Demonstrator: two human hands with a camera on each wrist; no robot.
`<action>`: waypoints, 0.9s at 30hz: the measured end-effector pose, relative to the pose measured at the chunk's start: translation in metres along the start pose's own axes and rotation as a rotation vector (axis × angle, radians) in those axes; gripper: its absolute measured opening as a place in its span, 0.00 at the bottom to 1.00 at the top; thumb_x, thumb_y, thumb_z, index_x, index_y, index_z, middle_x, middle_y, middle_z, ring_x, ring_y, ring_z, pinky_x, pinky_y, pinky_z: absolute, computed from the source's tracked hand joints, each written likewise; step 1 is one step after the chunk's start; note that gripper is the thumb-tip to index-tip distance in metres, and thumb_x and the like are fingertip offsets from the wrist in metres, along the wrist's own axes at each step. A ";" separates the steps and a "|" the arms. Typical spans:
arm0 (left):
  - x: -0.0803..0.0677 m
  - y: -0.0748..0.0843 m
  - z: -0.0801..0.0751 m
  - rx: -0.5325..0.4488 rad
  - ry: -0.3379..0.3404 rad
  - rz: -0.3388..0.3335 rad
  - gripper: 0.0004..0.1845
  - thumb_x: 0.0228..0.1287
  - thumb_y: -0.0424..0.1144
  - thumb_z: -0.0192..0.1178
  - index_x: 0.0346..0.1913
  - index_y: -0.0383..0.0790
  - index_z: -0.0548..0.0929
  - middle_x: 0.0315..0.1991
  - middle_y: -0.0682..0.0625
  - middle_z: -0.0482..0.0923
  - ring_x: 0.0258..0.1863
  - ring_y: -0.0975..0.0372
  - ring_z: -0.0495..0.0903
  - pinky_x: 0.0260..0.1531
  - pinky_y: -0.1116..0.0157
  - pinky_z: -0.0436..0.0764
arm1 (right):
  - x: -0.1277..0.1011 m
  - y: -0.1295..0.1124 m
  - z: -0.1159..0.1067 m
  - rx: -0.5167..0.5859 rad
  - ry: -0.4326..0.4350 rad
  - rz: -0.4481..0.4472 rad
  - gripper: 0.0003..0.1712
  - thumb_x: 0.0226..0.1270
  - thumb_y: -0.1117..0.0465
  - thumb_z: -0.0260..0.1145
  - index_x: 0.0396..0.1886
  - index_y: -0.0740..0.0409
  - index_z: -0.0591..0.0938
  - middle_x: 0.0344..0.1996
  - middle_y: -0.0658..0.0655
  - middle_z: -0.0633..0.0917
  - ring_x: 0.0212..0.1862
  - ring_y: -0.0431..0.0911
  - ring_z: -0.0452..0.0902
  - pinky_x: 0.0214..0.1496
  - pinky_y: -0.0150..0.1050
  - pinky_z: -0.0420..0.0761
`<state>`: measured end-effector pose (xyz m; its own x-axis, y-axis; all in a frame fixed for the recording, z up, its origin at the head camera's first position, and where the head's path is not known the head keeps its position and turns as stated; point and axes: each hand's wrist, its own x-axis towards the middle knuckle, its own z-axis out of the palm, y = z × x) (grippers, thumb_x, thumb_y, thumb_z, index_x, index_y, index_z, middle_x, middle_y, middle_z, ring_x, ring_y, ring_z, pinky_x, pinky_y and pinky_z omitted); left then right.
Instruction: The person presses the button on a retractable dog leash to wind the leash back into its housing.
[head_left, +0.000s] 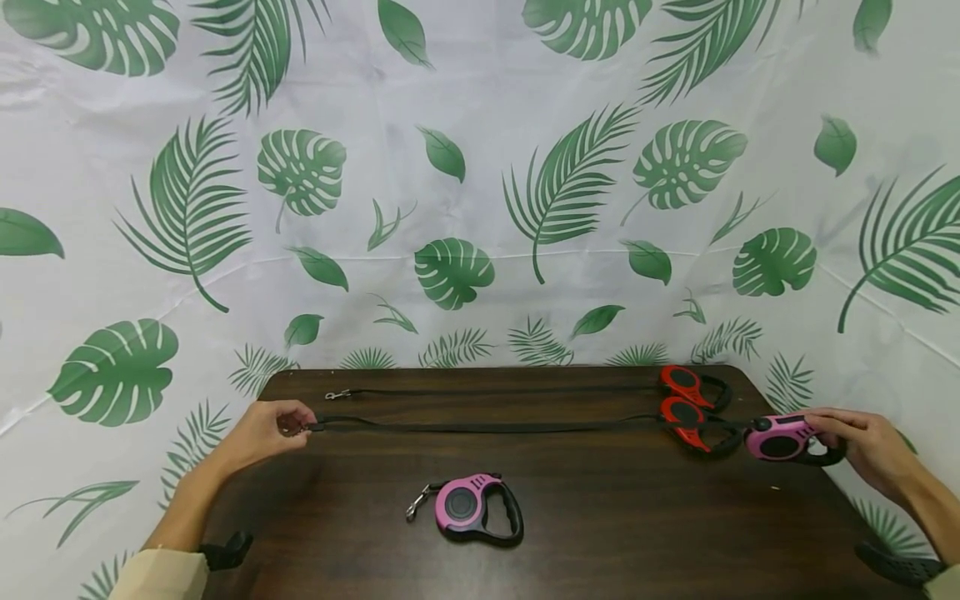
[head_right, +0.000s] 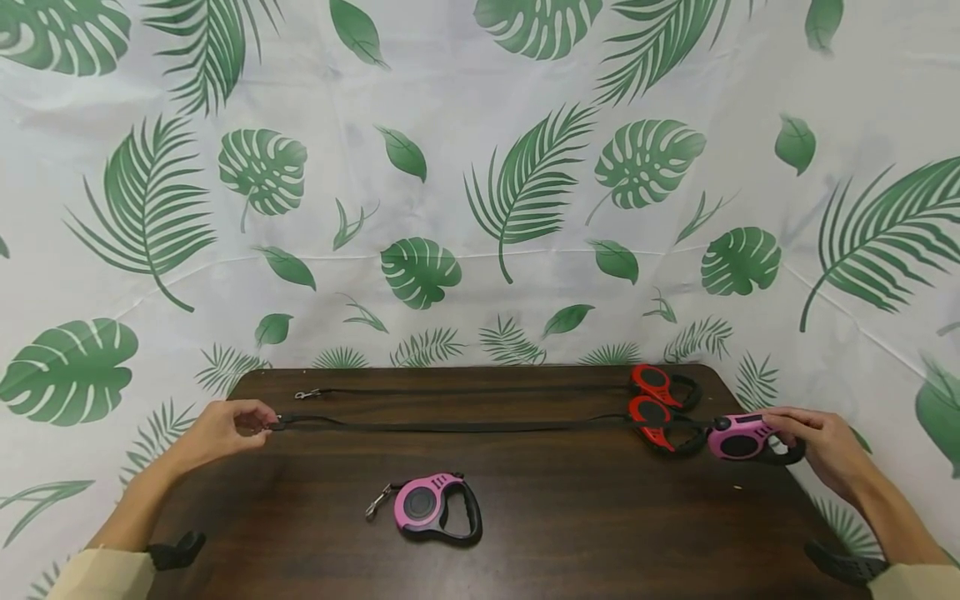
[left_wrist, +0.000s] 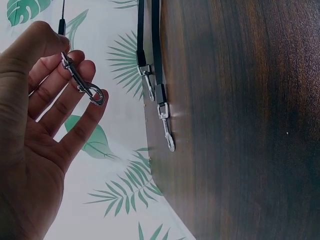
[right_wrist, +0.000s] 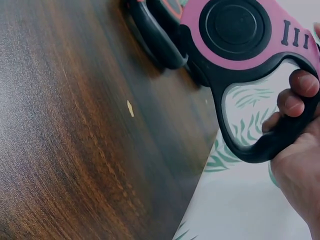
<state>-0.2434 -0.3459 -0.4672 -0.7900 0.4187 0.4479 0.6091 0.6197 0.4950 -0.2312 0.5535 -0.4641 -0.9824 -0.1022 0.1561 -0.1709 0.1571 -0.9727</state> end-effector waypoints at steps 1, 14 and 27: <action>0.000 0.000 0.000 -0.002 0.000 -0.001 0.11 0.51 0.22 0.73 0.36 0.38 0.87 0.30 0.58 0.84 0.28 0.74 0.77 0.26 0.64 0.83 | 0.000 0.000 0.001 -0.020 -0.004 -0.001 0.18 0.82 0.73 0.55 0.51 0.59 0.91 0.40 0.42 0.89 0.41 0.35 0.77 0.37 0.30 0.76; 0.003 0.002 0.002 -0.008 0.005 0.019 0.12 0.51 0.22 0.74 0.35 0.40 0.87 0.29 0.58 0.84 0.26 0.73 0.76 0.24 0.67 0.81 | 0.004 -0.001 0.011 -0.282 -0.002 -0.014 0.17 0.78 0.72 0.62 0.53 0.51 0.90 0.43 0.38 0.90 0.45 0.32 0.85 0.42 0.29 0.85; 0.011 0.009 0.008 0.018 0.017 0.089 0.13 0.48 0.21 0.74 0.35 0.40 0.87 0.29 0.59 0.84 0.25 0.66 0.79 0.24 0.63 0.82 | 0.008 -0.011 0.031 -0.458 0.005 0.028 0.14 0.77 0.65 0.66 0.58 0.63 0.87 0.44 0.36 0.89 0.47 0.29 0.81 0.45 0.23 0.78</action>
<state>-0.2475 -0.3308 -0.4637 -0.7316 0.4615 0.5017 0.6751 0.5928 0.4391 -0.2348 0.5209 -0.4572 -0.9873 -0.0875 0.1328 -0.1589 0.5782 -0.8003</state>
